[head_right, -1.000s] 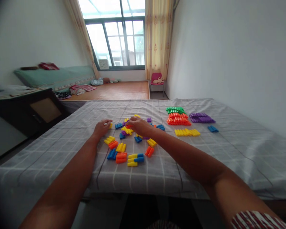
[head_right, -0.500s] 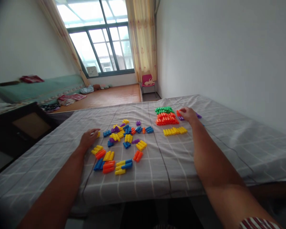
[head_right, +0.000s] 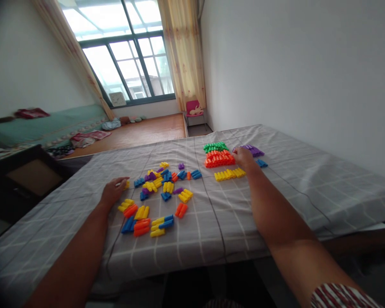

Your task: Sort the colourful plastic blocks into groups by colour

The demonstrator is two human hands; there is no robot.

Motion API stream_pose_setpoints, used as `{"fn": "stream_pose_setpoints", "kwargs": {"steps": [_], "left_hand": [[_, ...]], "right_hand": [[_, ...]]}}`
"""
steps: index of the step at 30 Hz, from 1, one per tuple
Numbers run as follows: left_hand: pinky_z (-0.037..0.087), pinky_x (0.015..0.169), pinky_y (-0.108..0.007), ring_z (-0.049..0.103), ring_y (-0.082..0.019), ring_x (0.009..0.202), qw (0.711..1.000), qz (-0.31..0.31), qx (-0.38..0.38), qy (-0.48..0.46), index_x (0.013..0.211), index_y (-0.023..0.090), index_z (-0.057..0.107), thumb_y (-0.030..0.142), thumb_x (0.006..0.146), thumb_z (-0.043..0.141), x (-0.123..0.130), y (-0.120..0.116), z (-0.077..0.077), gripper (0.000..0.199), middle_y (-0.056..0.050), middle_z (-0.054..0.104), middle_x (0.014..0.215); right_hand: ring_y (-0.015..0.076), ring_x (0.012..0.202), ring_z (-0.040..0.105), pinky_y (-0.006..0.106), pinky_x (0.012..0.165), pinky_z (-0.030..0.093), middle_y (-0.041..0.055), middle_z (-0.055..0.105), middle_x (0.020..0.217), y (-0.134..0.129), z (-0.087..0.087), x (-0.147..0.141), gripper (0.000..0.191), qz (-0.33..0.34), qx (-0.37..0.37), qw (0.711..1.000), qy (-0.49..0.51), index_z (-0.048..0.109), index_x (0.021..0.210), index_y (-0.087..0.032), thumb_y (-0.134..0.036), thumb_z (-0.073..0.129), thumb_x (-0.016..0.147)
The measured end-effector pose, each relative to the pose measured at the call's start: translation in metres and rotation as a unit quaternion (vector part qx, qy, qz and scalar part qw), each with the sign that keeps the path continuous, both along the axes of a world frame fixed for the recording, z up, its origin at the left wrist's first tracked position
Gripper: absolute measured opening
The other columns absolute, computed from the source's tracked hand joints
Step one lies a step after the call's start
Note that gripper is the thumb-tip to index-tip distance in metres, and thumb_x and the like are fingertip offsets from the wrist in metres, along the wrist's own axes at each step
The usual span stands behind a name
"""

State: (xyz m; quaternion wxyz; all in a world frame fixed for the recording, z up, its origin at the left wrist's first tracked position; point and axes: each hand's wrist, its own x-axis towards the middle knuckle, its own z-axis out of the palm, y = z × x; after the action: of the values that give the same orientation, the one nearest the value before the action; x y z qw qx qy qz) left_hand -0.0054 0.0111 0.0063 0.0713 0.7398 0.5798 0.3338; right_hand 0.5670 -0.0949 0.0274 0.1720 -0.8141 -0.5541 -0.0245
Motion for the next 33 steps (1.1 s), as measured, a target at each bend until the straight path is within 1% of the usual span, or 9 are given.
{"fn": "stream_pose_setpoints", "kwargs": {"steps": [3,8,14,16,20,25,29,33], "left_hand": [[0.054,0.082,-0.03,0.065,-0.023,0.097,1.0,-0.001,0.0,0.002,0.1,0.016,0.072,0.04,0.08,0.043,-0.001,0.001,-0.001,0.043,-0.01,0.07,0.107],[0.055,0.081,-0.03,0.066,-0.023,0.096,1.0,0.0,0.0,-0.001,0.1,0.016,0.072,0.04,0.08,0.043,-0.001,0.001,-0.001,0.043,-0.01,0.07,0.107],[0.055,0.081,-0.031,0.065,-0.023,0.097,1.0,-0.005,-0.002,-0.003,0.1,0.016,0.072,0.04,0.08,0.043,0.0,0.001,-0.001,0.042,-0.011,0.069,0.108],[0.055,0.082,-0.031,0.065,-0.023,0.097,1.0,-0.005,-0.005,0.0,0.099,0.017,0.072,0.04,0.08,0.043,0.0,0.001,-0.001,0.042,-0.01,0.069,0.108],[0.055,0.082,-0.031,0.065,-0.023,0.096,1.0,-0.012,-0.009,-0.009,0.099,0.016,0.072,0.04,0.079,0.043,-0.001,0.002,-0.001,0.042,-0.011,0.069,0.107],[0.055,0.081,-0.031,0.065,-0.023,0.095,1.0,-0.017,-0.007,-0.014,0.099,0.017,0.071,0.041,0.079,0.043,-0.001,0.002,-0.003,0.042,-0.01,0.069,0.107],[0.055,0.083,-0.031,0.064,-0.022,0.097,1.0,-0.019,-0.01,-0.009,0.099,0.017,0.071,0.041,0.08,0.043,-0.001,0.003,-0.003,0.042,-0.01,0.068,0.108],[0.054,0.084,-0.03,0.064,-0.022,0.098,1.0,-0.021,-0.014,-0.008,0.1,0.018,0.071,0.042,0.08,0.043,-0.002,0.003,-0.003,0.042,-0.01,0.068,0.109]], "right_hand": [[0.0171,0.078,0.062,0.024,0.063,0.037,0.0117,0.073,0.091,-0.001,0.004,-0.001,0.028,-0.01,-0.011,1.0,-0.027,0.073,0.09,-0.014,-0.025,0.048,0.088],[0.0167,0.076,0.062,0.024,0.061,0.035,0.0111,0.073,0.089,0.0,0.003,0.0,0.029,-0.009,-0.02,0.999,-0.035,0.073,0.089,-0.015,-0.028,0.048,0.088],[0.0168,0.076,0.063,0.024,0.062,0.037,0.0097,0.073,0.088,0.0,-0.001,-0.001,0.027,0.027,-0.001,0.999,0.022,0.073,0.092,-0.014,-0.029,0.051,0.087],[0.0169,0.077,0.064,0.023,0.062,0.037,0.0098,0.074,0.09,-0.001,-0.002,-0.002,0.027,0.028,0.003,0.999,0.031,0.073,0.093,-0.013,-0.028,0.052,0.087],[0.0165,0.077,0.064,0.023,0.061,0.038,0.0098,0.074,0.091,-0.002,-0.001,-0.005,0.027,0.019,-0.007,0.999,0.04,0.073,0.097,-0.012,-0.026,0.052,0.087],[0.017,0.079,0.065,0.022,0.064,0.04,0.01,0.074,0.092,-0.003,0.002,-0.01,0.025,0.015,-0.01,0.999,0.038,0.074,0.097,-0.013,-0.024,0.053,0.086],[0.0172,0.083,0.065,0.022,0.066,0.04,0.0095,0.074,0.095,-0.003,0.001,-0.012,0.026,0.02,-0.007,0.999,0.033,0.073,0.099,-0.014,-0.024,0.052,0.087],[0.0167,0.081,0.064,0.023,0.067,0.04,0.0092,0.073,0.095,-0.002,-0.001,-0.012,0.028,0.027,-0.002,0.999,0.034,0.072,0.1,-0.013,-0.027,0.051,0.088]]}}
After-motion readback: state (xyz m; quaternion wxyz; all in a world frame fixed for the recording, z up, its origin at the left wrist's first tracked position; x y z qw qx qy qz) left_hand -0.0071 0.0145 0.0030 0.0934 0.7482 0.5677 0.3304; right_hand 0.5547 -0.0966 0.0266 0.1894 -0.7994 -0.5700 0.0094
